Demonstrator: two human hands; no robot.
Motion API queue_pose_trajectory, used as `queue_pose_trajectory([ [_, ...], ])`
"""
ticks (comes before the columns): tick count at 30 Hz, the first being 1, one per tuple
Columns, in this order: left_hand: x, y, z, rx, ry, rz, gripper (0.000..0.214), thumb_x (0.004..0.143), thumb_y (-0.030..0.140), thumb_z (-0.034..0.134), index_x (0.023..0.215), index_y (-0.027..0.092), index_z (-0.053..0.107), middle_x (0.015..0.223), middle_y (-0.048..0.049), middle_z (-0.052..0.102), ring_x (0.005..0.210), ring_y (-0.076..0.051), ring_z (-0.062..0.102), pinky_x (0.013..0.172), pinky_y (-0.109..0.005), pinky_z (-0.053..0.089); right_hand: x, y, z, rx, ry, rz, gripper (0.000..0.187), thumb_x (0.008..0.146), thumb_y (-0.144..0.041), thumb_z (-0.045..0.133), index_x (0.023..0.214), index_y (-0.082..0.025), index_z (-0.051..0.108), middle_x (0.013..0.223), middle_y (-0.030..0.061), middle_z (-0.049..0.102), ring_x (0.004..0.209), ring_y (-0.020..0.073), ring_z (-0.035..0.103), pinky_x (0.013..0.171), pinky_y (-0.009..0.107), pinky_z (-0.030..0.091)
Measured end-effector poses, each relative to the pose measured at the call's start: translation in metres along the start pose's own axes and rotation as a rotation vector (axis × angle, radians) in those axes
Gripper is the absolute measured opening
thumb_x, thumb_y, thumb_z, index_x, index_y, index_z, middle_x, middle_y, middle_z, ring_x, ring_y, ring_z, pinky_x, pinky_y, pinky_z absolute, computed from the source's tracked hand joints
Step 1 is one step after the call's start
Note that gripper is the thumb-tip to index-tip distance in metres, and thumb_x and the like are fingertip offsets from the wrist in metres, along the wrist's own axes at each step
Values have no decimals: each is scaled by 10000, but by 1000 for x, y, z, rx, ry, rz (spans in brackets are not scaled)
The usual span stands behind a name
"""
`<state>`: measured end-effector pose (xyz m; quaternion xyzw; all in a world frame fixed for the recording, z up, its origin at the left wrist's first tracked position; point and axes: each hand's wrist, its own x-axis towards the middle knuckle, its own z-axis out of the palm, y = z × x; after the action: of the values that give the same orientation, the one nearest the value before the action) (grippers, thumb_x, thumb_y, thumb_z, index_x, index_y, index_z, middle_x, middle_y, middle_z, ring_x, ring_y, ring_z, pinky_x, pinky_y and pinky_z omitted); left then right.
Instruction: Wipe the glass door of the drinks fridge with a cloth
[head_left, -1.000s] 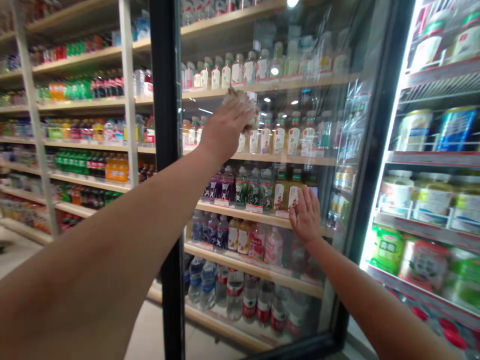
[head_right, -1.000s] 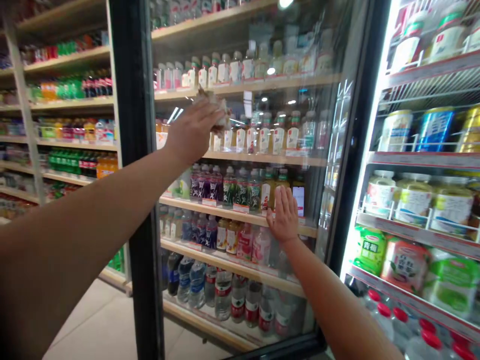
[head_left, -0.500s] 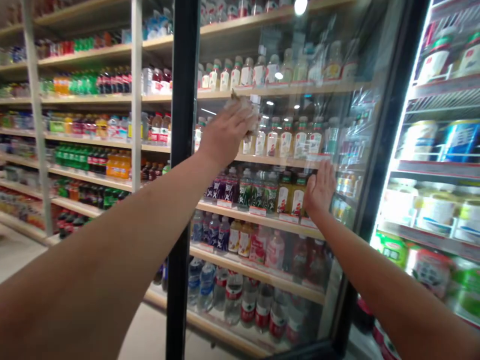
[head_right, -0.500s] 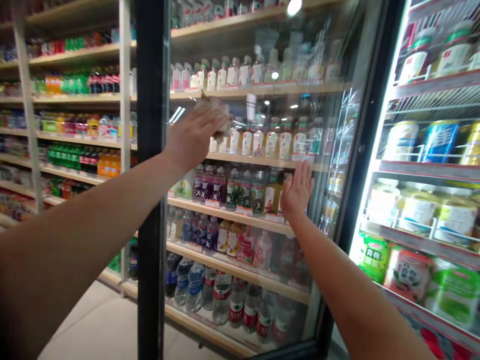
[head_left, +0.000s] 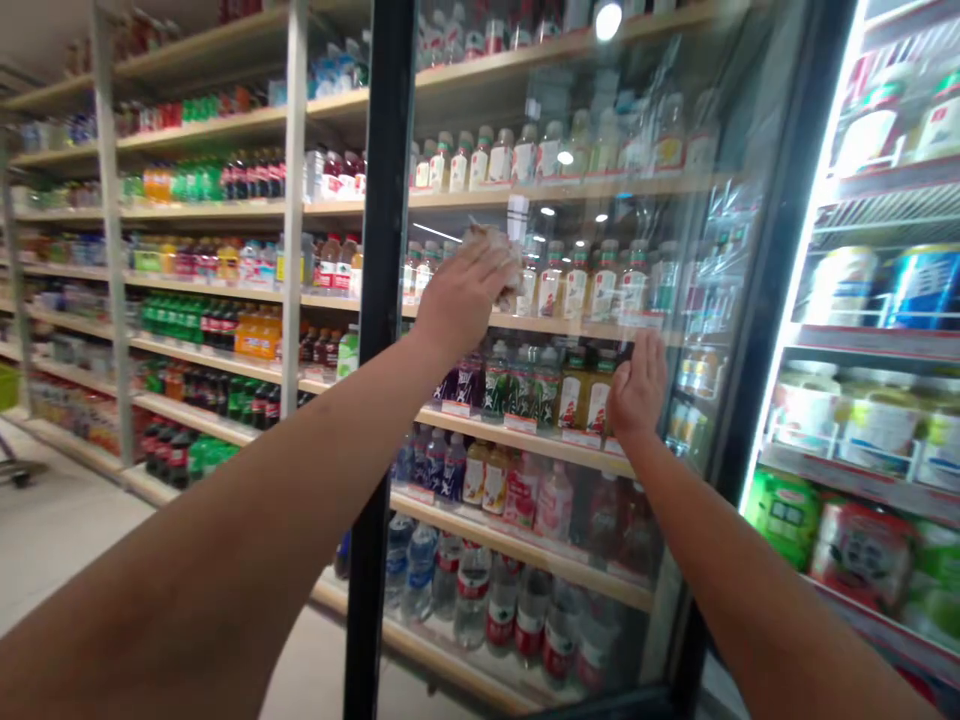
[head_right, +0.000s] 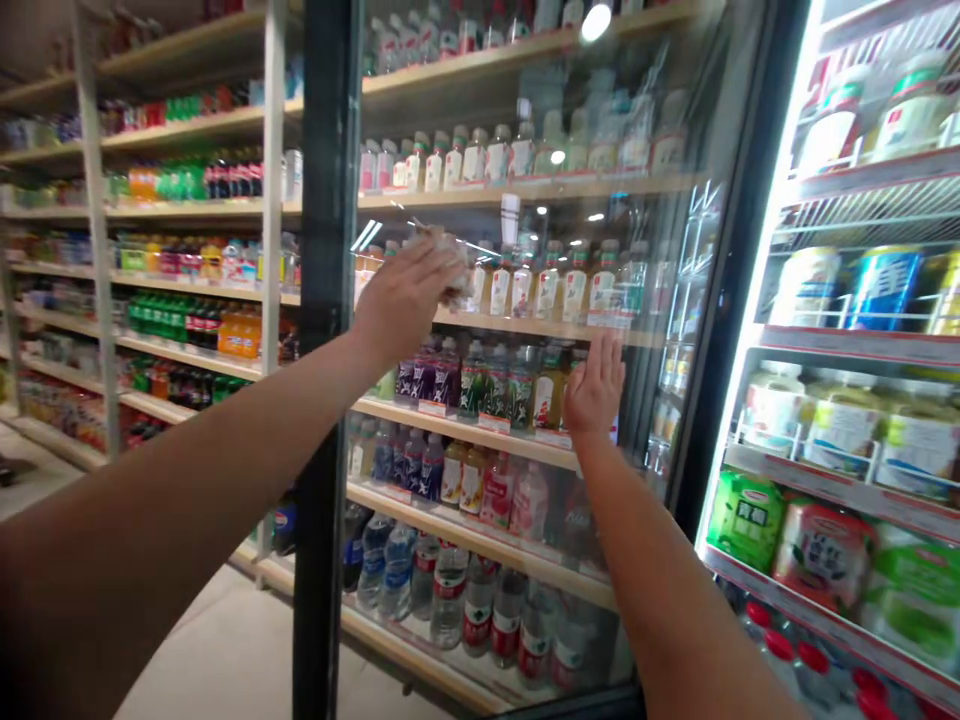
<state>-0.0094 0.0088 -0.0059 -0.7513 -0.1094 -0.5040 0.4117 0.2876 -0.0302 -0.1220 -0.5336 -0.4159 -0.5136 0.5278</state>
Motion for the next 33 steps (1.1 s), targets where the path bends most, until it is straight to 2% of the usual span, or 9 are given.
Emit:
queue_pose_trajectory([
  [4,-37,29,12,-64,-135,452,434,959,115,470,1387,176,506,1490,-118,491,1464,-245,338,1221,-498,303,-1,0,1,18,32,-9,577,963,-248,312,1524,-126,372,1547,154,425,1498,253,294,1193,528,313],
  [7,-55,47,16,-85,-248,784,340,981,187,488,1308,219,575,1440,-77,555,1363,-190,489,1201,-379,349,0,1,2,12,65,-25,566,959,-243,327,1505,-118,406,1531,160,447,1483,253,328,1185,513,336],
  [9,-45,40,13,-33,-224,700,371,977,171,487,1339,221,551,1469,-75,526,1373,-198,477,1205,-383,338,0,1,2,8,76,-30,565,959,-236,327,1509,-131,403,1526,153,456,1478,247,341,1179,509,348],
  [14,-11,11,6,60,-36,158,494,935,86,489,1422,166,469,1555,-154,389,1502,-296,233,1224,-553,242,0,-1,0,1,69,-37,570,961,-228,325,1521,-139,378,1528,155,454,1479,242,340,1176,506,351],
  [19,-36,36,20,-104,-240,744,320,985,195,496,1283,263,593,1502,-51,489,1439,-193,384,1209,-383,322,-1,-2,1,-7,52,-6,575,959,-223,322,1527,-156,371,1526,152,456,1477,248,342,1176,512,345],
  [21,-34,34,18,-102,-290,830,331,994,206,490,1300,293,579,1493,-25,504,1381,-161,462,1191,-348,346,-1,-2,1,-4,48,0,574,959,-223,318,1526,-160,374,1518,146,468,1477,250,341,1174,515,344],
  [26,-2,-4,2,72,-109,208,506,964,74,401,1439,241,442,1582,-53,372,1470,-241,307,1195,-511,316,0,-4,-1,11,32,11,572,956,-218,315,1519,-143,384,1525,146,459,1484,245,325,1181,504,330],
  [28,-8,-3,2,68,-72,119,485,971,82,380,1437,199,444,1592,-83,348,1493,-255,252,1198,-532,308,0,-5,-3,20,15,20,580,950,-213,315,1523,-146,379,1530,143,452,1491,245,308,1185,508,322],
  [33,-55,33,11,-177,-418,796,346,1009,246,441,1313,324,584,1538,22,439,1493,-156,262,1238,-358,292,0,-6,-4,31,0,27,602,942,-209,323,1541,-158,343,1551,135,423,1498,249,290,1189,517,315],
])
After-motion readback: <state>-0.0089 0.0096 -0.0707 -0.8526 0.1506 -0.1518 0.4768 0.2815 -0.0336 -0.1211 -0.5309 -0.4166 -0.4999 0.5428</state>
